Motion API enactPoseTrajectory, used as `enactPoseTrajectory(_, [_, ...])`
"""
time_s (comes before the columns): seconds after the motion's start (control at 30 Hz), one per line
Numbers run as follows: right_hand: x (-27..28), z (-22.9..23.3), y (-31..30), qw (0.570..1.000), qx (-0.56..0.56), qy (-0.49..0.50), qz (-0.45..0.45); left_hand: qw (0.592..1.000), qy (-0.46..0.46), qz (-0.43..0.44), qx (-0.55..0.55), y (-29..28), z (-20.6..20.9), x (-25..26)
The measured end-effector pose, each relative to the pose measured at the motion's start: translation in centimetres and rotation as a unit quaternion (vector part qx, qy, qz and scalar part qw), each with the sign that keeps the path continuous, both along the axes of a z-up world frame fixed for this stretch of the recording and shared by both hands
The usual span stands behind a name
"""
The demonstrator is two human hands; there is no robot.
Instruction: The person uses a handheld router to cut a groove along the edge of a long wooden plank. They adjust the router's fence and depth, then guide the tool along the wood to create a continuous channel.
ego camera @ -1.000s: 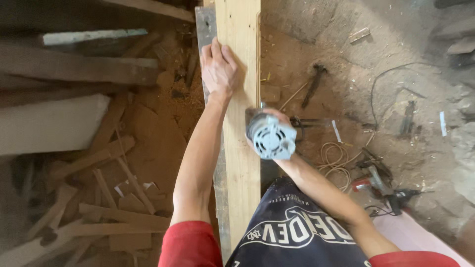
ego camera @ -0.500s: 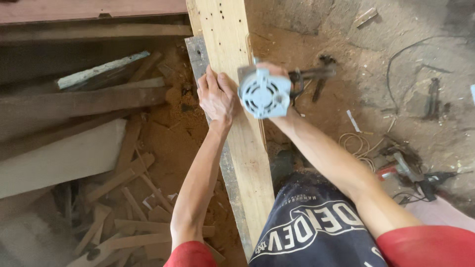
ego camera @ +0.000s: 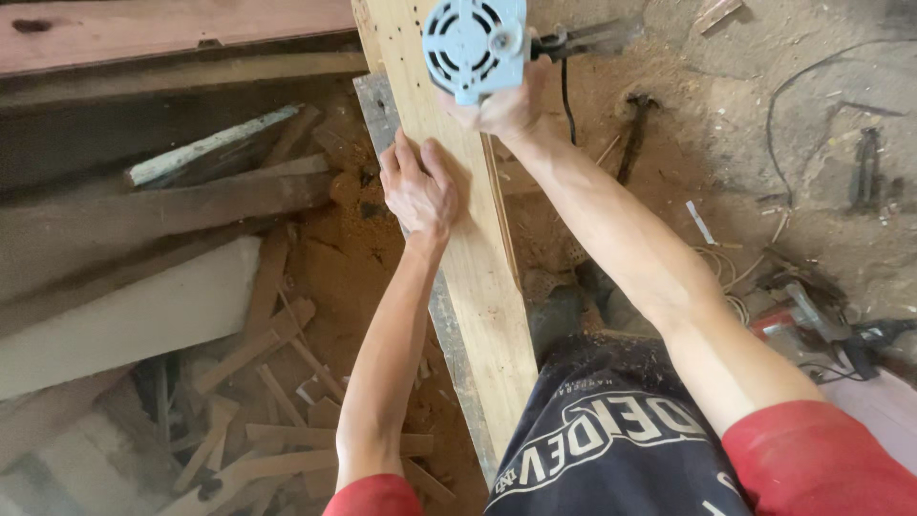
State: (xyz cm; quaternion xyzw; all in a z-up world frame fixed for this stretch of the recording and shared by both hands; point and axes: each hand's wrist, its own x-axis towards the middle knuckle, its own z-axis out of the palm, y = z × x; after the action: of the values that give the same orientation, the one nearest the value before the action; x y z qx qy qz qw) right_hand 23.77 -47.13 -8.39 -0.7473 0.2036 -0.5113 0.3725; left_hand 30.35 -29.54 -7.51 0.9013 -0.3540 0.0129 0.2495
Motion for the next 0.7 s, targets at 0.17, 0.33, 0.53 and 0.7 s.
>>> enactPoseTrajectory(0.17, [-2.6,0.0,1.6,0.999,0.044,0.017,0.019,0.999,0.039,0.018,0.021,0.3,-0.4,-0.1])
enactPoseTrajectory(0.33, [-10.9,2.9,11.4,0.921,0.360,-0.030,0.147,0.999,0.035,0.020,0.021,0.0,-0.3,0.1])
enactPoseTrajectory(0.53, [-15.5,3.4,17.4,0.675,0.658,-0.179,0.283,0.999,0.021,0.036,0.009,0.3,-0.1,-0.6])
enactPoseTrajectory(0.7, [-13.7,3.0,14.9,0.691,0.656,-0.153,0.263,0.999,0.020,0.025,0.018,0.6,-0.6,-0.4])
